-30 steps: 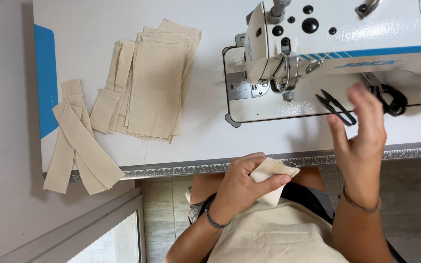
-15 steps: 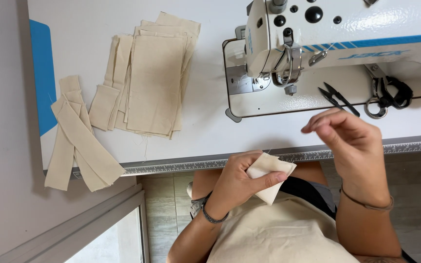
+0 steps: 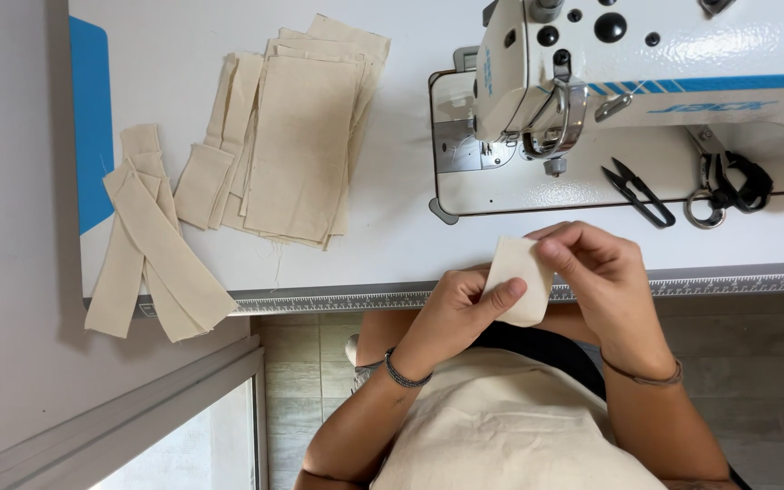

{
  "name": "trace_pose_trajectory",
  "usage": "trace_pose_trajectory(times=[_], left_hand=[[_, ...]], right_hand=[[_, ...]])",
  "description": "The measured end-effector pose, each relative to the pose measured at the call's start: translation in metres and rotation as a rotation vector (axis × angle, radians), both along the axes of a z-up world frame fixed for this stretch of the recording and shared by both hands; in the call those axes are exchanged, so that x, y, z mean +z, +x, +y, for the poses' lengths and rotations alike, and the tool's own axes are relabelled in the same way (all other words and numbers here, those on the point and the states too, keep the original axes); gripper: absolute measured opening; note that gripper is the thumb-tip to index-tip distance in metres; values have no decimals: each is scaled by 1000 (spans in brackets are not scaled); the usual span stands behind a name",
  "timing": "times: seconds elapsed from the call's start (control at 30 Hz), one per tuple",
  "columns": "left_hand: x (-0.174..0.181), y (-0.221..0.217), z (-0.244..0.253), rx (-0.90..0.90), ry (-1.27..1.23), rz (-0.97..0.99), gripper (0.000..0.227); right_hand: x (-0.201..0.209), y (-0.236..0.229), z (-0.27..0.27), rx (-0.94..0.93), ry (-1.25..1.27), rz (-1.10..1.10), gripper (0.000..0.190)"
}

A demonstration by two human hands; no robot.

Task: Folding and trimming fabric strips at a sewing station

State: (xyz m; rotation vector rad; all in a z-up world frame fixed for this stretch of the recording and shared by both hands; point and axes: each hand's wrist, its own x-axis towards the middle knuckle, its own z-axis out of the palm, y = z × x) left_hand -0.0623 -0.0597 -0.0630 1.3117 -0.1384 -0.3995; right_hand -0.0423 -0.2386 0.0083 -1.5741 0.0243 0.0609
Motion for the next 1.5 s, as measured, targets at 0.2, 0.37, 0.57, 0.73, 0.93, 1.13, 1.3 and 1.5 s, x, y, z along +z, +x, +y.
trace_pose_trajectory(times=[0.2, 0.37, 0.57, 0.73, 0.93, 1.13, 1.3, 1.5], left_hand=[[16, -2, 43, 163, 49, 65, 22], [8, -7, 121, 583, 459, -98, 24], [30, -10, 275, 1236, 763, -304, 36], [-5, 15, 332, 1279, 1485, -150, 73], [-42, 40, 273, 1136, 1736, -226, 68], [-30, 47, 231, 1100, 1738, -347, 64], [-25, 32, 182, 872, 1485, -527, 68], [-35, -6, 138, 620, 1580, -377, 83]], right_hand=[[-49, 22, -5, -84, -253, -99, 38], [-60, 25, 12, -30, -306, -49, 38], [-93, 17, 10, 84, -434, -209, 28], [-99, 13, 12, 41, -489, -217, 32], [-95, 10, 17, 2, -537, -231, 30], [-88, 12, 19, -14, -515, -211, 29], [-89, 15, 16, 8, -530, -270, 31], [-98, 16, 13, -8, -695, -463, 31]])
